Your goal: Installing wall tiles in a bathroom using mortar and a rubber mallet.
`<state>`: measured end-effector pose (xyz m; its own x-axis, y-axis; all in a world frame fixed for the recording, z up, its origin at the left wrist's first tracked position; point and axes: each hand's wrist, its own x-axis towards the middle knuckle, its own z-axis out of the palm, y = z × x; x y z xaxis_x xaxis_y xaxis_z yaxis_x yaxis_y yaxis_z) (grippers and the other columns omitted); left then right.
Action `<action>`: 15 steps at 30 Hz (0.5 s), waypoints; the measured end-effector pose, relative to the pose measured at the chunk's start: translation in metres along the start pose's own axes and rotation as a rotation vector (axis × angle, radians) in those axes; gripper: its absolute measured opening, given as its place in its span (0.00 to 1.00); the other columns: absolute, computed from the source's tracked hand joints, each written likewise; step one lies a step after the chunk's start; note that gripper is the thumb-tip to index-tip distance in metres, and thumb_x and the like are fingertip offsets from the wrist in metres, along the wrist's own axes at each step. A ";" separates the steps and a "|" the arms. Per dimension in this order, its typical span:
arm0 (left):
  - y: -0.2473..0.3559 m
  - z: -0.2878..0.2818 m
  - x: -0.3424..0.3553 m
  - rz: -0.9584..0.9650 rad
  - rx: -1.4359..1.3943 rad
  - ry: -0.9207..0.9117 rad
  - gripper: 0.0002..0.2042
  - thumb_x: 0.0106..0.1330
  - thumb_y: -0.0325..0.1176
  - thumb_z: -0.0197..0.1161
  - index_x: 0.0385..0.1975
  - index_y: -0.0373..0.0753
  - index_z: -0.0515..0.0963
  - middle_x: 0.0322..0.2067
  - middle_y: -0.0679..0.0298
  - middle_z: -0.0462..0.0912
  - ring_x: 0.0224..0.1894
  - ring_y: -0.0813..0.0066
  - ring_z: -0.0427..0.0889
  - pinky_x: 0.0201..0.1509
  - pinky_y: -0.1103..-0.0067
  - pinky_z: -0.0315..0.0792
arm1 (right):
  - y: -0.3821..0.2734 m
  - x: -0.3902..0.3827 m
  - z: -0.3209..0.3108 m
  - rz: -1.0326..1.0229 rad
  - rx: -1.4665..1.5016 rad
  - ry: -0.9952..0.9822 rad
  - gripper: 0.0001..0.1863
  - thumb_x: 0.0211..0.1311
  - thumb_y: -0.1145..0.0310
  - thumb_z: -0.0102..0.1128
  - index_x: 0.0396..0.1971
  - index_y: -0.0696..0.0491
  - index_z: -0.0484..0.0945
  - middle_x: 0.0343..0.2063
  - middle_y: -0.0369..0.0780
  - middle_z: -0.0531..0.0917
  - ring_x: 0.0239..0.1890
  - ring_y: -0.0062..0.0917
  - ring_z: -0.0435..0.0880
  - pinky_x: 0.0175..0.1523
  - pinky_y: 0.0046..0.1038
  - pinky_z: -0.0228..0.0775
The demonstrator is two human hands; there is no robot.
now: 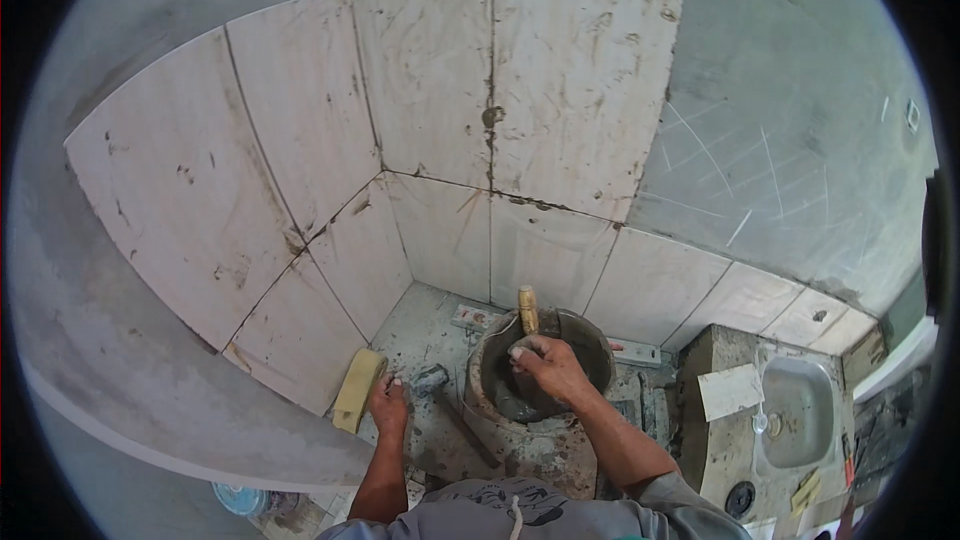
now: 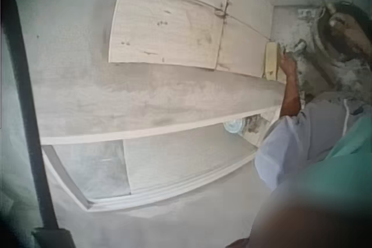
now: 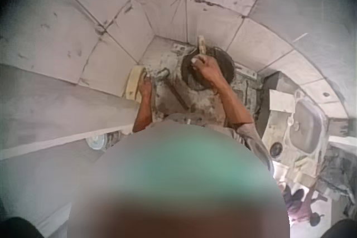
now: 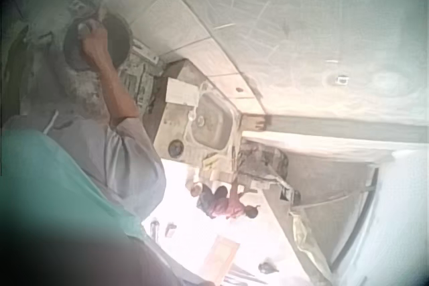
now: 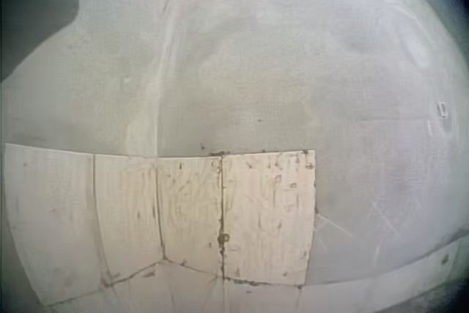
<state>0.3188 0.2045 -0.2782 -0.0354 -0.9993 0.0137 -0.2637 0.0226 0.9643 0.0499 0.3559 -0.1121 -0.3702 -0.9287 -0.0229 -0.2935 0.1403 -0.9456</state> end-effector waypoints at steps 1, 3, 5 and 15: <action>-0.020 0.001 0.005 0.043 0.000 0.018 0.16 0.66 0.32 0.58 0.49 0.30 0.77 0.43 0.52 0.83 0.45 0.63 0.82 0.52 0.73 0.72 | -0.001 0.000 0.002 -0.009 0.032 0.002 0.16 0.64 0.59 0.57 0.33 0.59 0.79 0.25 0.39 0.83 0.30 0.21 0.79 0.39 0.27 0.71; -0.035 0.003 0.010 0.082 -0.001 0.035 0.16 0.66 0.33 0.59 0.49 0.30 0.78 0.43 0.51 0.83 0.45 0.62 0.82 0.53 0.72 0.72 | 0.001 -0.001 0.001 -0.014 0.060 0.002 0.16 0.65 0.59 0.58 0.33 0.59 0.79 0.25 0.39 0.83 0.30 0.21 0.79 0.40 0.27 0.71; -0.036 0.007 0.012 0.089 0.052 0.040 0.17 0.65 0.34 0.60 0.49 0.30 0.78 0.44 0.50 0.83 0.47 0.61 0.82 0.54 0.72 0.72 | 0.001 -0.001 0.001 0.009 0.141 0.002 0.15 0.65 0.59 0.58 0.33 0.59 0.79 0.26 0.38 0.83 0.31 0.22 0.80 0.40 0.26 0.71; 0.005 0.015 0.025 0.091 -0.013 -0.003 0.16 0.66 0.32 0.59 0.50 0.30 0.77 0.44 0.51 0.83 0.47 0.64 0.81 0.55 0.73 0.72 | -0.026 0.014 -0.060 -0.149 -0.052 0.217 0.14 0.63 0.62 0.59 0.37 0.59 0.80 0.26 0.42 0.82 0.31 0.23 0.80 0.40 0.28 0.71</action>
<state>0.3022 0.1803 -0.2775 -0.0618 -0.9930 0.1007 -0.2466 0.1130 0.9625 -0.0004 0.3593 -0.0682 -0.4979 -0.8461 0.1904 -0.4020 0.0307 -0.9151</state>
